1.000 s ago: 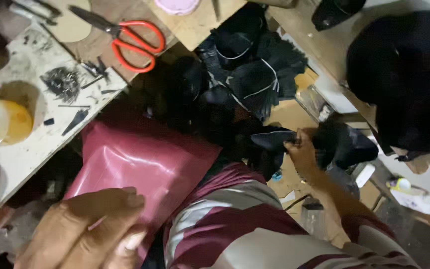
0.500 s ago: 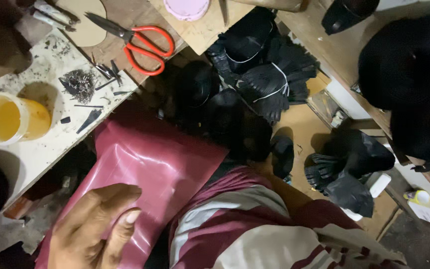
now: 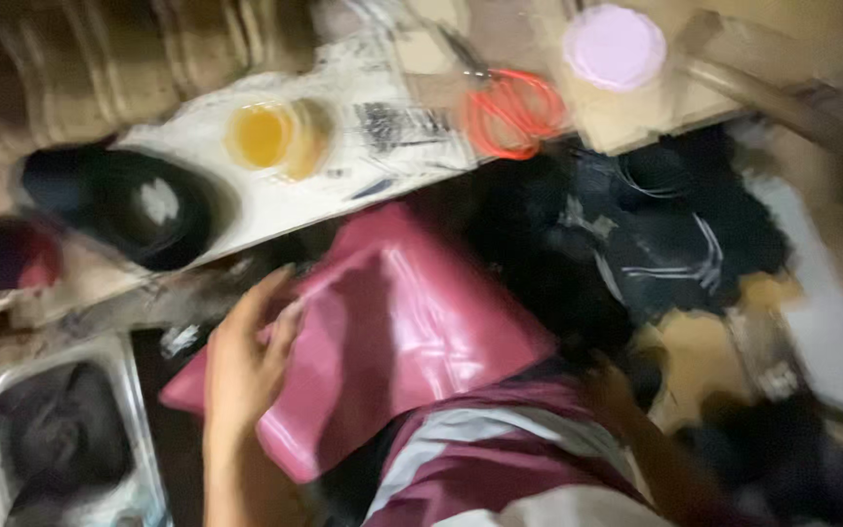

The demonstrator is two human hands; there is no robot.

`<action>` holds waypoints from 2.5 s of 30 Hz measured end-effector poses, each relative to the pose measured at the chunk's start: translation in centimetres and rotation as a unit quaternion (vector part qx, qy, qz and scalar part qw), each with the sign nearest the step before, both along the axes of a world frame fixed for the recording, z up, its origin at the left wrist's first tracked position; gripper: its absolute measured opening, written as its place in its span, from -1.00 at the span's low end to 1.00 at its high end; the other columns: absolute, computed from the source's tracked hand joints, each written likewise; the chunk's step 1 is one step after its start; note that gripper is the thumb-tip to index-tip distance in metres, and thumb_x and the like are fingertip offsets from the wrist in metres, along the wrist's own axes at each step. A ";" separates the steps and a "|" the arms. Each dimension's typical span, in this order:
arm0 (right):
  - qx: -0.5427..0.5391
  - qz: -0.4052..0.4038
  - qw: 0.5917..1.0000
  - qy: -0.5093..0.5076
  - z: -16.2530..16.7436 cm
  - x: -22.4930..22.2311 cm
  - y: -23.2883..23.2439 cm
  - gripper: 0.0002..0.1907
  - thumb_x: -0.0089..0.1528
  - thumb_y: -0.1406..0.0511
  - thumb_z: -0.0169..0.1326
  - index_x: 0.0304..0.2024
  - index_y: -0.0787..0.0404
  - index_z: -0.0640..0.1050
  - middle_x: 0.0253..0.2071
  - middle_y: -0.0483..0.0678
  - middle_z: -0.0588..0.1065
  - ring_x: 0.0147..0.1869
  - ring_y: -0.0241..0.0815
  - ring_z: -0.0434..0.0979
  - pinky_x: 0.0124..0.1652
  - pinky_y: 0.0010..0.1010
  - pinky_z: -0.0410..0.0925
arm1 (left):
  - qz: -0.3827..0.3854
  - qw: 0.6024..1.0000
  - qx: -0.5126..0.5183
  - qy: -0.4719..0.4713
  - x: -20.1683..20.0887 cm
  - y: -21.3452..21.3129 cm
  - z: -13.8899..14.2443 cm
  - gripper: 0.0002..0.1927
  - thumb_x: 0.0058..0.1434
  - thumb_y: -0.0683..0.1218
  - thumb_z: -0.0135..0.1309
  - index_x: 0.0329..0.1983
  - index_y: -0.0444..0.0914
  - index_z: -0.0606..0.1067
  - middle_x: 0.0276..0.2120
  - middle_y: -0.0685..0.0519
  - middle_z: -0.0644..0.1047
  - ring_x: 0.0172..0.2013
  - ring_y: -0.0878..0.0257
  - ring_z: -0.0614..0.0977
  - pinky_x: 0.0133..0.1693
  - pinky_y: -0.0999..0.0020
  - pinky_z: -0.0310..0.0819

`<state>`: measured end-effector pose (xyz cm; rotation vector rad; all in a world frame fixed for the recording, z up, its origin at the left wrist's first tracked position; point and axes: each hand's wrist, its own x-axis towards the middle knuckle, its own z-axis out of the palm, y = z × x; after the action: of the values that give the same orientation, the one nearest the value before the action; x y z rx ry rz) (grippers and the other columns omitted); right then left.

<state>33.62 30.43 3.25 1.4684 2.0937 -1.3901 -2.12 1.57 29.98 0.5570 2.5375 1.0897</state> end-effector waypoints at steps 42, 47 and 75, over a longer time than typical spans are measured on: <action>-0.084 0.296 0.872 0.381 20.9 -33.2 -5.4 -0.49 0.23 0.38 0.19 0.23 0.34 0.45 -0.23 -0.16 0.60 -0.23 -0.48 0.52 -0.20 -0.62 0.43 | 0.101 0.933 0.340 -0.064 0.0 0.8 -6.1 -0.82 0.28 -0.20 -0.02 -0.08 -0.35 0.49 -0.38 0.00 0.57 -0.34 0.25 0.57 -0.27 0.33 0.51; -0.080 0.318 0.879 0.345 21.6 -33.9 -5.9 -0.52 0.22 0.43 0.17 0.21 0.34 0.48 -0.25 -0.09 0.64 -0.29 -0.46 0.51 -0.26 -0.60 0.41 | 0.116 0.939 0.305 -0.107 -0.1 1.1 -5.8 -0.86 0.28 -0.22 -0.04 -0.18 -0.34 0.51 -0.45 0.00 0.57 -0.38 0.26 0.61 -0.30 0.34 0.53; 0.112 0.387 0.810 0.426 25.4 -32.5 -8.8 -0.45 0.16 0.39 0.22 0.22 0.31 0.46 -0.27 -0.06 0.58 -0.31 -0.30 0.62 -0.26 -0.46 0.50 | 0.173 0.945 0.273 -0.045 0.2 2.2 -6.2 -0.73 0.07 -0.27 0.11 -0.13 -0.34 0.48 -0.32 0.00 0.59 -0.29 0.33 0.59 -0.21 0.36 0.52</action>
<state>1.16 21.67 28.69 -0.2003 2.9060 -1.5713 -1.96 3.74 23.83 0.1735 2.2899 1.9237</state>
